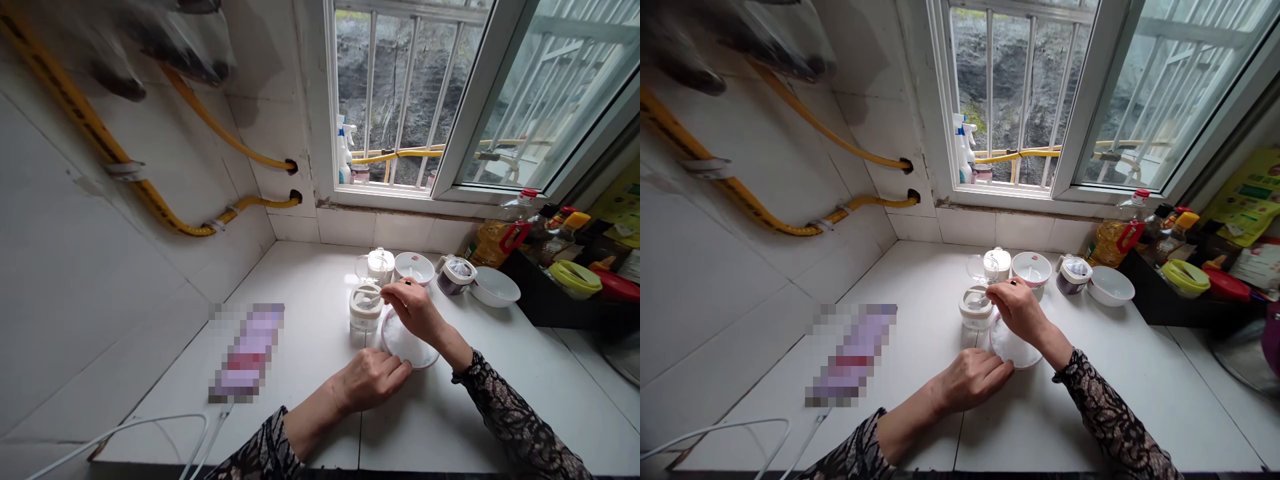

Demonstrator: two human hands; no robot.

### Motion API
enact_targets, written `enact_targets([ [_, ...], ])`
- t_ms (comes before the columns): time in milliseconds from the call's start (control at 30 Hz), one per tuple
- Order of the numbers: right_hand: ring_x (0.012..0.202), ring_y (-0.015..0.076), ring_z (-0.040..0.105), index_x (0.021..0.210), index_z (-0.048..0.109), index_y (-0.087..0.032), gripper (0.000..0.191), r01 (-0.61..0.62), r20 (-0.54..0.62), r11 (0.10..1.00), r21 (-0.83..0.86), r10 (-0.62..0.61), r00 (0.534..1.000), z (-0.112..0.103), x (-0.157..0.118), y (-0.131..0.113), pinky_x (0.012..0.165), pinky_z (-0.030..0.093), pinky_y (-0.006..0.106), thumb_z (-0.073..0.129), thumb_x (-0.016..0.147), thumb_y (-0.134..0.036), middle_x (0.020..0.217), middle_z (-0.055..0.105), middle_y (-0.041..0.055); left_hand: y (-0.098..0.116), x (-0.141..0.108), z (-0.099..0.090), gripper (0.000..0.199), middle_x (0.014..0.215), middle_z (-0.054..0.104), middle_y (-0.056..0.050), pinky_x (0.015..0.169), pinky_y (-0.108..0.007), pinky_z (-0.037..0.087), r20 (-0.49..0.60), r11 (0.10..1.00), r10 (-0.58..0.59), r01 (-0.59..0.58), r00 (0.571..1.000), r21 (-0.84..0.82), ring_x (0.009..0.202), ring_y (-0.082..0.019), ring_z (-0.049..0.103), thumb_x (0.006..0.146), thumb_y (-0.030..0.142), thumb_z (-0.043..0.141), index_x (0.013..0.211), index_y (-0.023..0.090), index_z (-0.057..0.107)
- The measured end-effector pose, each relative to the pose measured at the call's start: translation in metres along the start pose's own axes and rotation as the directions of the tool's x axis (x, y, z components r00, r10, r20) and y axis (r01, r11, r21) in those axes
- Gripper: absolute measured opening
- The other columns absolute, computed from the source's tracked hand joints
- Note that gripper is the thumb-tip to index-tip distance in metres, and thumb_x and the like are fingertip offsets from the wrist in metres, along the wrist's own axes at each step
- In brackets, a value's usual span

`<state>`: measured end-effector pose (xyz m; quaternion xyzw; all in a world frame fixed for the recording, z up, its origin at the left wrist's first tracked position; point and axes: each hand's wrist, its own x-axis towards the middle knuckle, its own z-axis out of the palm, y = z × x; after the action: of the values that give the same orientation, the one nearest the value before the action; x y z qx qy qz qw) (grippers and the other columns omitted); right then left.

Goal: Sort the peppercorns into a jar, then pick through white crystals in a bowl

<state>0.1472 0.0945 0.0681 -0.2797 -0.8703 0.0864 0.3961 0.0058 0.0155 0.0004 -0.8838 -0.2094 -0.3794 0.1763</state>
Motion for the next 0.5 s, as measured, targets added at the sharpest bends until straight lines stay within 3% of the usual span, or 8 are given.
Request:
enact_targets([
  [133,0.057,0.0142,0.052,0.082,0.062,-0.021,0.026,0.055,0.101,0.998,-0.017,-0.053,0.993,-0.001,0.001,0.009,0.078,0.040,0.033,0.044,0.099,-0.023,0.066,0.068,0.0013,0.000,0.001,-0.001,0.027,0.054,0.049,0.004,0.041,-0.027,0.031,-0.007,1.000,-0.011,0.011,1.000,-0.007,0.045,-0.010,0.044,0.095,0.008,0.041,0.072,0.017,0.050],
  [500,0.061,0.0139,0.056,0.085,0.062,-0.020,0.025,0.095,0.157,0.995,-0.008,-0.092,0.983,-0.013,0.004,0.016,0.083,0.041,0.034,0.041,0.100,-0.020,0.068,0.067,0.0012,0.000,-0.002,-0.001,0.025,0.055,0.048,0.004,0.041,-0.026,0.032,0.057,1.000,-0.014,0.014,0.998,0.015,0.045,-0.009,0.044,0.094,0.007,0.043,0.073,0.017,0.050],
])
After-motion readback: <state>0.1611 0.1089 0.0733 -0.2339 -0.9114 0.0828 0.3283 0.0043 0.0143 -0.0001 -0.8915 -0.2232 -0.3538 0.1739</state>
